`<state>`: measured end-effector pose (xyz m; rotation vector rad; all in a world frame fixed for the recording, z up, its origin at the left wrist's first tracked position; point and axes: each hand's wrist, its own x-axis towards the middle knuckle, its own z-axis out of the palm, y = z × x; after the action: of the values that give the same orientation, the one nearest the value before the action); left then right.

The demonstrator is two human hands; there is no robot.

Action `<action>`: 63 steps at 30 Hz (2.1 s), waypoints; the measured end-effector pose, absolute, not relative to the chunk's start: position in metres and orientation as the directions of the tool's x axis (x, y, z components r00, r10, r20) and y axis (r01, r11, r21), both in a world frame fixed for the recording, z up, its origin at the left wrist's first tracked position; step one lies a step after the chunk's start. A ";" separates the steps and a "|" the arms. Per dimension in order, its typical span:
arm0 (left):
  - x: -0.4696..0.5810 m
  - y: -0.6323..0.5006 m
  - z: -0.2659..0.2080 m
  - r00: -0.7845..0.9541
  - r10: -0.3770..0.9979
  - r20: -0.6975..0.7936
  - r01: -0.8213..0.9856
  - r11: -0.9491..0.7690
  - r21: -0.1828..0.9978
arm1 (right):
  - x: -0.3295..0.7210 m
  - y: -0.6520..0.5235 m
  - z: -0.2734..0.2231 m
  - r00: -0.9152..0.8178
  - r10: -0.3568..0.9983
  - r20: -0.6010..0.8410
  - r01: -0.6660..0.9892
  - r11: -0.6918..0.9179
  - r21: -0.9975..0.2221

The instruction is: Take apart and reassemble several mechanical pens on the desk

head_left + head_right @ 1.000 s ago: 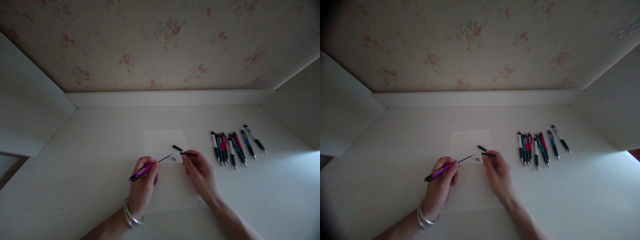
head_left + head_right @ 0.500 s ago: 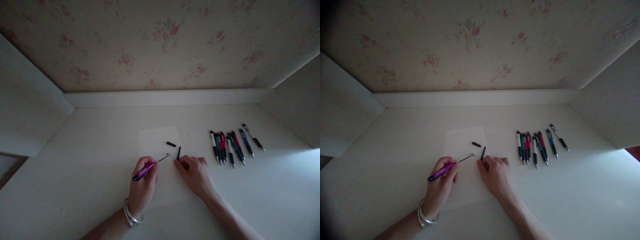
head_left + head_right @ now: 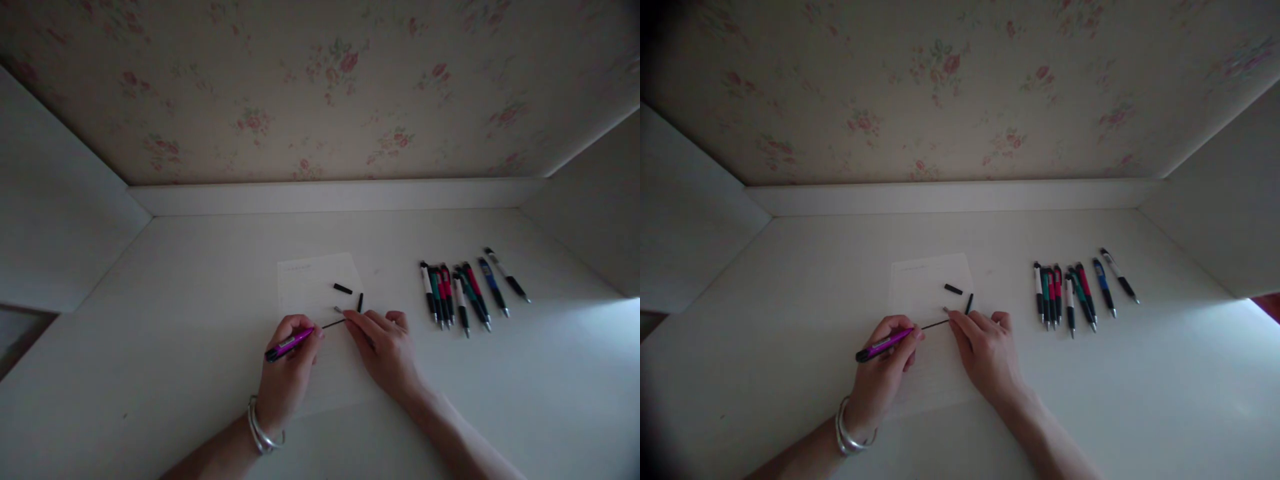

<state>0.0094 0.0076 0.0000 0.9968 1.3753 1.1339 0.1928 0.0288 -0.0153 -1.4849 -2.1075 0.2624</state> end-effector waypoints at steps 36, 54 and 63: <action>0.010 0.010 0.004 -0.092 0.977 -0.193 -0.028 0.191 0.981 | 0.181 0.018 -0.006 -0.069 0.978 0.196 0.594 0.198 -0.779; 0.008 0.021 0.003 -0.103 0.975 -0.197 0.077 0.206 0.976 | 0.181 0.025 -0.004 0.085 0.995 -0.060 0.571 -0.098 -0.815; -0.001 0.014 0.001 -0.151 0.961 -0.233 0.034 0.241 0.970 | 0.184 0.026 -0.008 0.060 0.996 -0.063 0.576 -0.086 -0.813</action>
<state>-0.0005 0.0137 0.0006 0.9927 1.4577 1.1066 0.1839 0.0263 -0.0075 -1.7309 -1.5783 0.8813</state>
